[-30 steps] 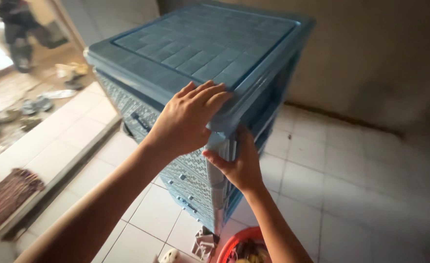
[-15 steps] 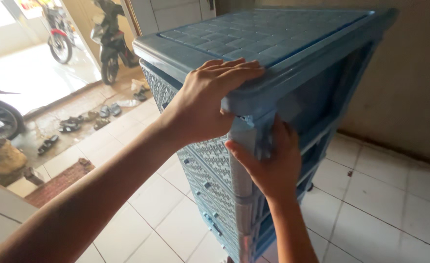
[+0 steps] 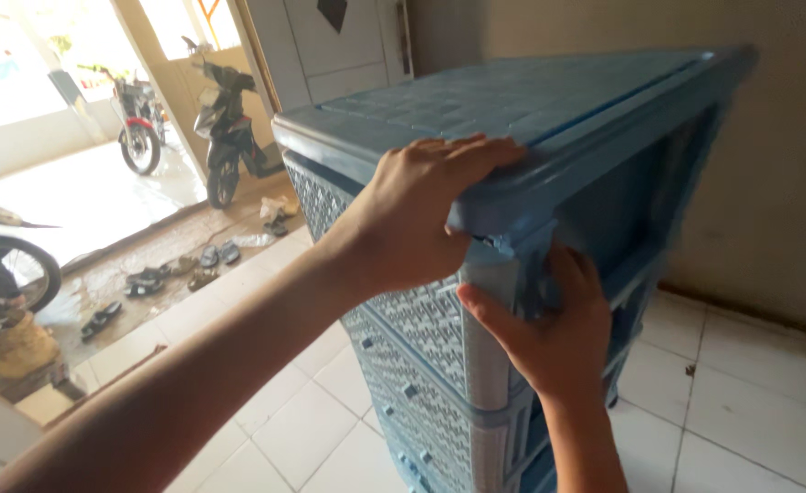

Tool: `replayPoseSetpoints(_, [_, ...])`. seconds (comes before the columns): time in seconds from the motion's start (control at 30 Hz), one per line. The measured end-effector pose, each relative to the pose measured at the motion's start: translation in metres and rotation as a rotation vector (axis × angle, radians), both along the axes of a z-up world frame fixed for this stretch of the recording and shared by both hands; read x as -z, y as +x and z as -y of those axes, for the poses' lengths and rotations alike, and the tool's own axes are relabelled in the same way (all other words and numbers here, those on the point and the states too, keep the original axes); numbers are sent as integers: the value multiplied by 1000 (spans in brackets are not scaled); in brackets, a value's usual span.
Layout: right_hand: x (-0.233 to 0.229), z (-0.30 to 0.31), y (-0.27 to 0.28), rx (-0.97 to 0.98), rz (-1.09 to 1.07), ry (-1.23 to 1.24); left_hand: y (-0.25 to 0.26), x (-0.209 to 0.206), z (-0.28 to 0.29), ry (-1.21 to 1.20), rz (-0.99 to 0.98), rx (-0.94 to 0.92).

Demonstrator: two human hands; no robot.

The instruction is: The person assembles a blue plastic storage unit by attaching corner pieces to the drawer frames. They then place the drawers into the unit, secure the lid, and transfer items from a red basket into the top drawer.

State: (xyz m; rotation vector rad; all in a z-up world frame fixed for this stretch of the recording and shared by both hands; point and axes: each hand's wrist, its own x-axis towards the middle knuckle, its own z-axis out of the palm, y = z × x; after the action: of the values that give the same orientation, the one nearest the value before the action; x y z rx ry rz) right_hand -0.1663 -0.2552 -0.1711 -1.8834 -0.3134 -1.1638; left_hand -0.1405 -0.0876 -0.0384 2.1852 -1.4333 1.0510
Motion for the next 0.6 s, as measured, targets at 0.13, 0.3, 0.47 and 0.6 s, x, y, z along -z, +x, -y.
replayPoseSetpoints(0.13, [-3,-1,2,120,-7,-125,1,-5,-3,33,-181,-104])
replayPoseSetpoints(0.3, [12,-12,1,123,-138,-4,28,13,-25,-67,152,147])
replayPoseSetpoints(0.47, [30,-18,10,238,55,-79,53,47,-28,-189,198,280])
replayPoseSetpoints(0.6, [32,-8,22,207,154,-80,65,63,-15,-289,369,203])
